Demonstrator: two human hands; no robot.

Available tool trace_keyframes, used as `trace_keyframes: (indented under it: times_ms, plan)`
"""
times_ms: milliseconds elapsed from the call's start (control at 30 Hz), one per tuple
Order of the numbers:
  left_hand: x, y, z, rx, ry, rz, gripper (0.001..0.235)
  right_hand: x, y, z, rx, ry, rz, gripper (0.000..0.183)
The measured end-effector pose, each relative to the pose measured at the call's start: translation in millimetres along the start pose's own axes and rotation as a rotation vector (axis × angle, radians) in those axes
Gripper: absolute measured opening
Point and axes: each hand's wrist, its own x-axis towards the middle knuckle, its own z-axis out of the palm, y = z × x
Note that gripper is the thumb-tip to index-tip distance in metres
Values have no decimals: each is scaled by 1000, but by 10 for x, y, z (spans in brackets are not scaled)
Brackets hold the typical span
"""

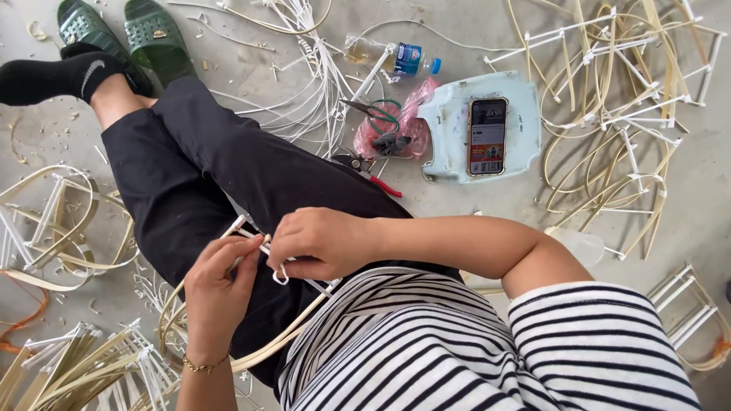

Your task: Assembling a frame using bent bamboo strips and white plastic connectors while sitting on the floor of a workshop.

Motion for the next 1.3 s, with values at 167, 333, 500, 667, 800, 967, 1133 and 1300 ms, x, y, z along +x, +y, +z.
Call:
trace_keyframes:
  times_ms: [167,333,500,667,800,967,1133,1300]
  plan:
    - [-9,-121,-7,-21,-65,-37,18,-174,120,79,-182,-87,-36,12]
    - [75,-48,9,29,-138,-118,23,-177,256,161,-384,-12,-227,10]
    - [160,-25,29,131,-149,-200,20,-141,244,242,-577,-29,-276,7]
    - [154,-154,68,83,-139,-271,19,-138,250,255,-600,-30,-262,6]
    - [151,-311,-12,-19,-215,-366,16,-147,235,235,-556,5,-293,7]
    - [124,-207,21,-1,-227,-362,14,-186,261,223,-540,27,-317,8]
    - [118,-24,90,115,-110,-217,15,-230,266,188,-354,33,-238,14]
    - [98,32,227,181,-11,-176,17,-228,290,106,-403,-89,-256,20]
